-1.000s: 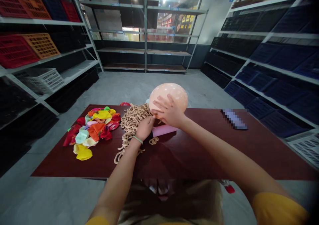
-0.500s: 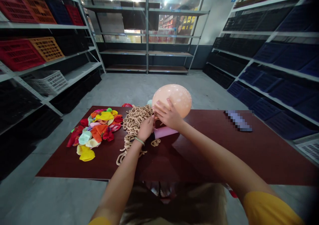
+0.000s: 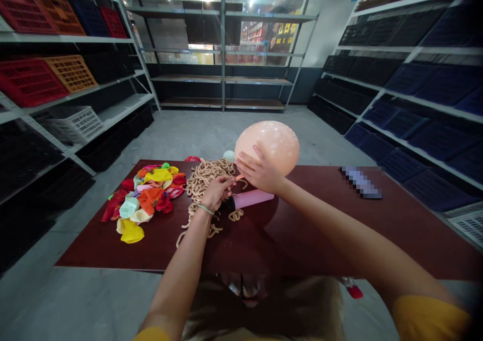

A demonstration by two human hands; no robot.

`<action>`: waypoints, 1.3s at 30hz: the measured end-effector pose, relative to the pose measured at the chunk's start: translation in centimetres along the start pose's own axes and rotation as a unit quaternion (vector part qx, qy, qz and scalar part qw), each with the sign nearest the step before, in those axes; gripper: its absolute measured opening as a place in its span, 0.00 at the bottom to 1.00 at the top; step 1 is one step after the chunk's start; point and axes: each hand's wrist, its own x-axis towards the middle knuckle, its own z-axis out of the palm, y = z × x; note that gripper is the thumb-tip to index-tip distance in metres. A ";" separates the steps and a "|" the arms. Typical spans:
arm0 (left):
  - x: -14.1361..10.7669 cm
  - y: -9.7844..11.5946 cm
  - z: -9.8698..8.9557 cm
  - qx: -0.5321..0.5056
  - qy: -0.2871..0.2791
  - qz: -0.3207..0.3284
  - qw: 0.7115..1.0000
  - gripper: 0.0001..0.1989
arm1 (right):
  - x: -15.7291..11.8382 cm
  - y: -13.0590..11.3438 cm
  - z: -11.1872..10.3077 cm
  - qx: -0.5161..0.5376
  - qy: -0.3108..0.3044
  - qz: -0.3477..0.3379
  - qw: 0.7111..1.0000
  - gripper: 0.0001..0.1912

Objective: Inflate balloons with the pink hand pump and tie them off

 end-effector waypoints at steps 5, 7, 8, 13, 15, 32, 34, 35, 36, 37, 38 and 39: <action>-0.2 0.2 0.4 0.083 0.018 0.022 0.996 0.15 | -0.2 0.2 -0.6 -0.042 -0.001 -0.014 0.999 0.20; -0.2 0.2 0.4 0.113 0.026 0.052 0.992 0.12 | -0.2 0.0 -0.9 -0.045 -0.006 -0.009 0.999 0.20; -0.2 0.1 0.4 0.127 0.031 0.066 0.989 0.12 | -0.2 -0.2 -1.1 -0.044 -0.010 -0.005 0.999 0.21; 0.3 -0.9 -0.2 0.206 0.052 0.131 0.968 0.12 | -0.4 -1.2 -1.7 0.000 -0.043 0.018 0.999 0.25; 0.5 -1.4 -0.6 0.234 0.065 0.151 0.958 0.12 | -1.0 -1.7 -1.7 0.038 -0.048 0.041 0.997 0.27; -0.1 -1.8 -0.6 0.290 0.099 0.194 0.932 0.13 | -5.8 -11.4 -0.8 0.181 -0.053 0.177 0.966 0.11; 0.1 -1.9 -0.7 0.290 0.099 0.192 0.932 0.13 | -5.7 -12.2 -0.3 0.190 -0.057 0.188 0.962 0.12; 0.2 -2.0 -0.8 0.290 0.097 0.191 0.933 0.13 | -5.7 -12.4 -0.2 0.200 -0.054 0.192 0.959 0.11; 0.2 -2.0 -0.8 0.289 0.095 0.189 0.934 0.13 | -5.7 -12.6 -0.1 0.213 -0.048 0.200 0.955 0.10; 0.2 -2.0 -0.8 0.288 0.092 0.187 0.935 0.13 | -5.7 -12.7 -0.2 0.231 -0.035 0.212 0.949 0.10; 0.3 -2.1 -0.8 0.287 0.090 0.184 0.936 0.13 | -5.8 -12.7 -0.3 0.252 -0.017 0.230 0.940 0.09; 0.3 -2.1 -0.8 0.287 0.089 0.181 0.937 0.13 | -5.8 -12.7 -0.5 0.276 0.008 0.253 0.927 0.08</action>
